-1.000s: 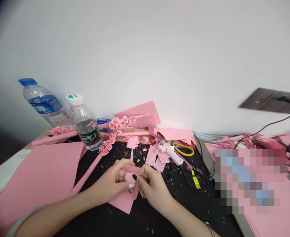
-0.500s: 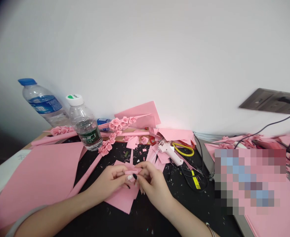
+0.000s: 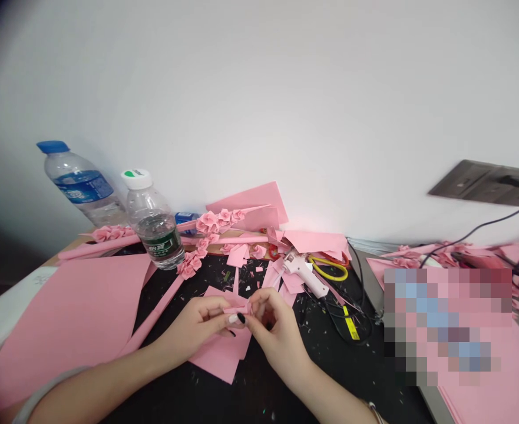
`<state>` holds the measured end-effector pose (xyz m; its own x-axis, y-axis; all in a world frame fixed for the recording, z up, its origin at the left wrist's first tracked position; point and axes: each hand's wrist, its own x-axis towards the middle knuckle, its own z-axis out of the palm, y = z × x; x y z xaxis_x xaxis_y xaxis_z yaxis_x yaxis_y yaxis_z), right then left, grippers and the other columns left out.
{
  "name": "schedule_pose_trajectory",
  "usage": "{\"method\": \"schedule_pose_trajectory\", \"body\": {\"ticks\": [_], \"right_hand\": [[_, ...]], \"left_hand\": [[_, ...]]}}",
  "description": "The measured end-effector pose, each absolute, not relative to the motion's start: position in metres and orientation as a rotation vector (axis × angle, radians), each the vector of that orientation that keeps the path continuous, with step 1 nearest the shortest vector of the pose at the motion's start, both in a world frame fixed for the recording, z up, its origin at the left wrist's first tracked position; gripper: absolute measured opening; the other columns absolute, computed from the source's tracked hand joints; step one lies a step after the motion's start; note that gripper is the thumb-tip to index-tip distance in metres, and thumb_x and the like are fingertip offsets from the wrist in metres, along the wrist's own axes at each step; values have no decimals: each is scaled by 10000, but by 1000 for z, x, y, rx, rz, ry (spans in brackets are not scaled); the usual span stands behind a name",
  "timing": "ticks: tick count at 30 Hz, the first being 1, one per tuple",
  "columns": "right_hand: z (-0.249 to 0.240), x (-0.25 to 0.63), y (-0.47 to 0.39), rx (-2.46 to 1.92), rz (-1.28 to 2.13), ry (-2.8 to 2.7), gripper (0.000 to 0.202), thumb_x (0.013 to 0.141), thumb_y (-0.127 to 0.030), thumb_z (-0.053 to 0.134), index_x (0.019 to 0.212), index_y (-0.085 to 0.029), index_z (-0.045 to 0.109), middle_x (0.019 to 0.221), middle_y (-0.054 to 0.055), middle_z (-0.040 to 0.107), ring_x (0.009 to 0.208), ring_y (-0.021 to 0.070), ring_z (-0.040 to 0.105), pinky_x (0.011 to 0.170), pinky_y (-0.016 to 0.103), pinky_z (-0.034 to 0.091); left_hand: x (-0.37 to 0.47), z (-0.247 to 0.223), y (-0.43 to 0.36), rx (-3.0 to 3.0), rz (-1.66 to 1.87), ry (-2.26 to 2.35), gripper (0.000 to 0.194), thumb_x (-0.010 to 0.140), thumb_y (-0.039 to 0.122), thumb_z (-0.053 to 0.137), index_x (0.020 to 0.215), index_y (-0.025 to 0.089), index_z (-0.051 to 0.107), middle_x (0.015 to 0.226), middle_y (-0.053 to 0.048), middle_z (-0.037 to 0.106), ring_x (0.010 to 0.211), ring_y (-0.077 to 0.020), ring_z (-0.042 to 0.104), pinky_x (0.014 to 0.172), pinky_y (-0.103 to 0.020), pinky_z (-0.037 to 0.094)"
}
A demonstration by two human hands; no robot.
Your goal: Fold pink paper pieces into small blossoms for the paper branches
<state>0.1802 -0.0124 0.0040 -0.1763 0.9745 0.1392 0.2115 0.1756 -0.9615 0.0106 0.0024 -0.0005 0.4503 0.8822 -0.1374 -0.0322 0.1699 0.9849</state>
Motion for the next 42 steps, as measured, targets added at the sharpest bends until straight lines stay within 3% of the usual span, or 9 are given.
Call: {"method": "schedule_pose_trajectory", "body": {"ticks": [6, 9, 19, 23, 31, 36, 42], "right_hand": [[4, 181, -13, -1163, 1057, -1631, 51, 797, -202, 554, 814, -208, 506, 658, -33, 455, 569, 111, 426, 505, 220, 356], [7, 181, -13, -1153, 1013, -1678, 5, 803, -199, 546, 803, -199, 551, 699, -9, 503, 595, 119, 455, 520, 229, 368], [4, 182, -11, -1125, 840, -1763, 190, 800, -105, 512, 836, -212, 665, 856, 41, 546, 774, 157, 555, 617, 248, 454], [4, 184, -12, -1053, 646, -1858, 268, 812, -61, 478, 920, -220, 665, 967, 68, 558, 870, 172, 554, 707, 278, 472], [5, 188, -15, -885, 246, -2052, 254, 768, -12, 538, 935, -179, 630, 1002, 101, 576, 840, 179, 551, 684, 303, 475], [10, 191, -12, -867, 252, -2205, 296, 752, -31, 512, 1001, -166, 600, 1130, 131, 536, 977, 221, 528, 788, 352, 466], [12, 194, -12, -884, 373, -2259, 380, 736, -62, 470, 1086, -181, 558, 1226, 134, 485, 1058, 246, 499, 861, 408, 438]], "left_hand": [[10, -1, 3, 1222, 796, 872, 199, 757, 276, 589, 853, 118, 662, 882, -72, 676, 774, -176, 639, 678, -259, 515], [10, -2, 2, 1267, 794, 880, 193, 750, 270, 598, 825, 106, 665, 806, -67, 675, 741, -179, 637, 680, -268, 512], [10, 4, 0, 1413, 753, 853, 304, 837, 335, 464, 848, 115, 673, 803, -65, 673, 748, -196, 643, 686, -288, 530], [10, 3, -2, 1381, 765, 844, 326, 850, 336, 438, 922, 117, 668, 806, -68, 661, 760, -200, 644, 678, -295, 544], [10, 4, -5, 1296, 782, 825, 308, 840, 334, 457, 890, 117, 669, 796, -68, 664, 768, -202, 642, 689, -313, 549], [10, 4, -4, 1162, 796, 851, 281, 807, 336, 505, 812, 95, 650, 767, -75, 668, 711, -199, 647, 689, -336, 542], [9, 1, 0, 1008, 777, 822, 263, 796, 333, 526, 859, 105, 641, 848, -94, 682, 728, -211, 658, 703, -351, 528]]}}
